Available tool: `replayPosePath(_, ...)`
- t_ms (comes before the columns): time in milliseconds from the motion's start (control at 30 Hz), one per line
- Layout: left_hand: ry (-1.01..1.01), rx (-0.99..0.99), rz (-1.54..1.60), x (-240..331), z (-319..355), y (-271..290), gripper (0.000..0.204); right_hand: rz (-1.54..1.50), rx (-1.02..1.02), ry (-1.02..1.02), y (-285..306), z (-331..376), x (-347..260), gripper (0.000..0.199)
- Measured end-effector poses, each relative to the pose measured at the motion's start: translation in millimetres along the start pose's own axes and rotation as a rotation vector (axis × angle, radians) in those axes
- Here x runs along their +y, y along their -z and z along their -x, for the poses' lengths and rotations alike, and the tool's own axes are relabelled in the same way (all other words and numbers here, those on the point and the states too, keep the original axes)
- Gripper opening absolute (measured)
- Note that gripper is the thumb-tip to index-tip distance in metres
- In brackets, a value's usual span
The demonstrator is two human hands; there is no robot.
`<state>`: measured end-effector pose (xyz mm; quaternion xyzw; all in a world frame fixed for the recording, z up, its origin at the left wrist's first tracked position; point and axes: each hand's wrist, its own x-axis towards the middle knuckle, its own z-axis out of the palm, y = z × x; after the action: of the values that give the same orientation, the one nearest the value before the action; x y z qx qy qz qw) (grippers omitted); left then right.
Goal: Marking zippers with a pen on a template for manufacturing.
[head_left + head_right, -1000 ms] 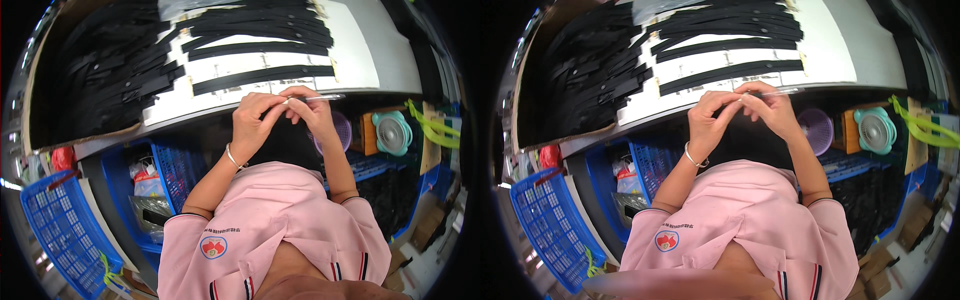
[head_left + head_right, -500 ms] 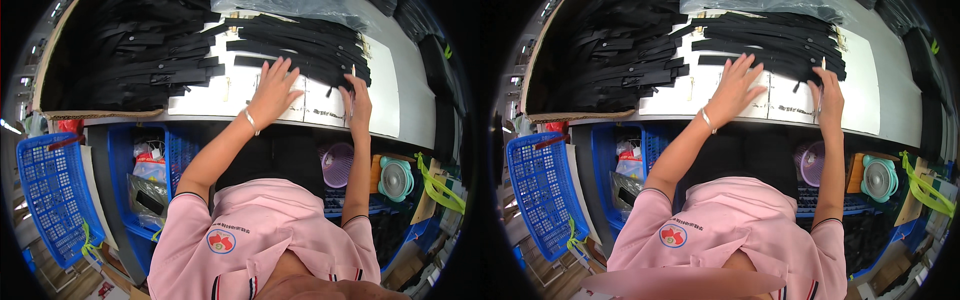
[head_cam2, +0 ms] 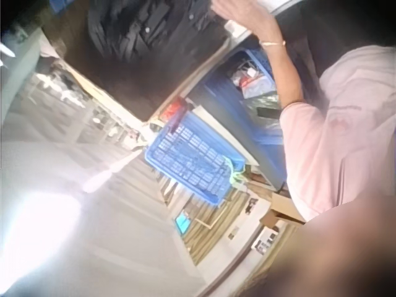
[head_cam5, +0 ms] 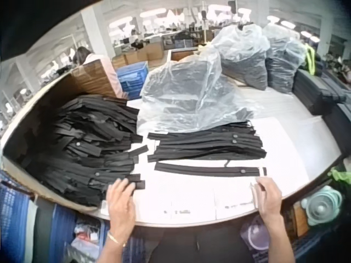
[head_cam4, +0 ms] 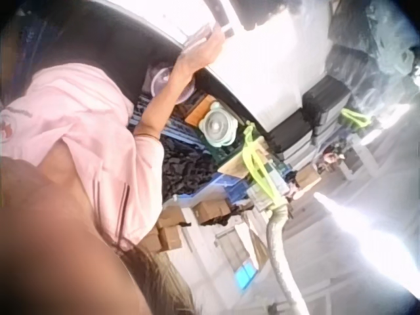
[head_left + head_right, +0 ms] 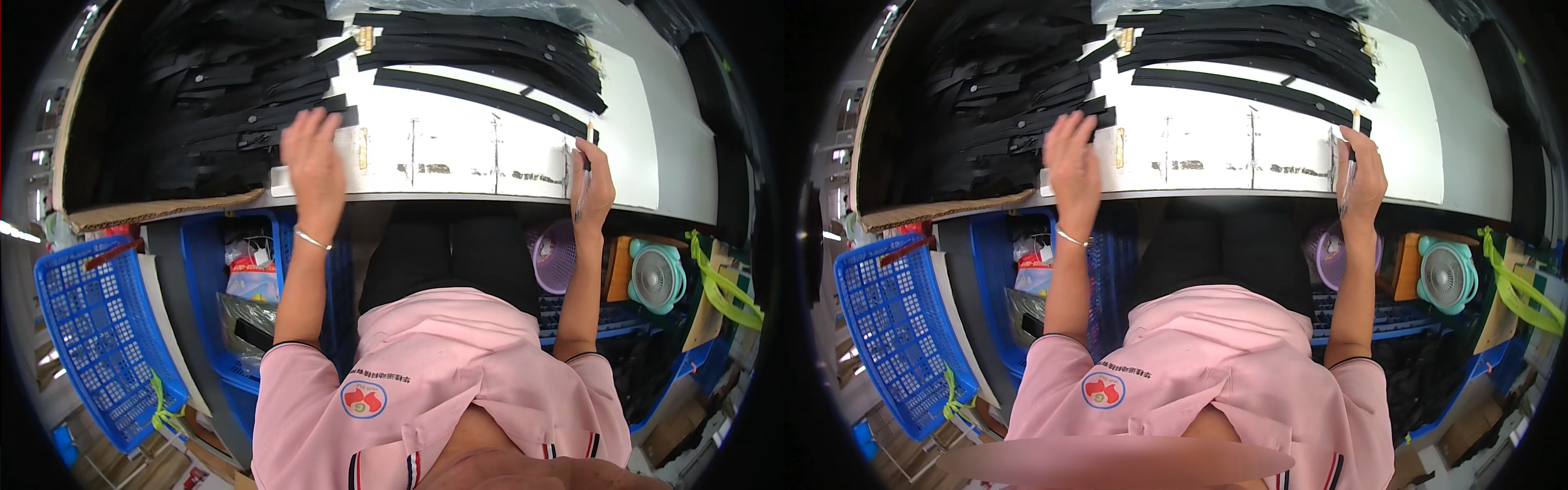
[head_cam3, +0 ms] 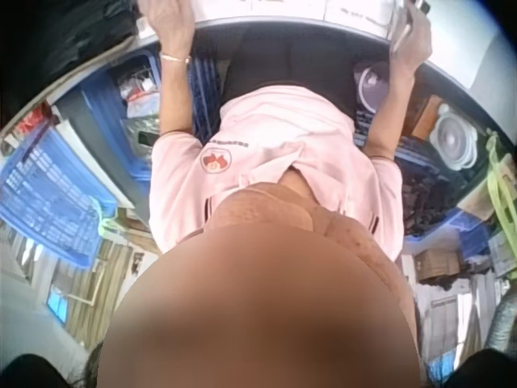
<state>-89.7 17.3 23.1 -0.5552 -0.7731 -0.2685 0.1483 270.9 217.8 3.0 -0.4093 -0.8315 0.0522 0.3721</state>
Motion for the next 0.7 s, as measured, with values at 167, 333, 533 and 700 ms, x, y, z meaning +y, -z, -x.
replayPosePath(167,0.091,0.065,-0.062,-49.7,-4.1,7.9,0.020,-0.110,0.163,-0.143,2.2,25.3,-2.9,0.018)
replayPosePath(333,0.039,0.079,-0.002,-21.0,-23.8,10.2,0.013,-0.678,0.203,-0.513,10.4,26.9,-24.0,0.016)
replayPosePath(533,-0.175,-0.076,0.343,72.5,-31.3,-35.7,0.011,-0.823,0.069,-0.472,16.3,25.1,-43.1,0.033)
replayPosePath(700,-0.259,-0.208,0.542,147.2,-36.6,-76.9,0.022,-0.568,-0.025,-0.204,3.2,26.1,-66.1,0.035)
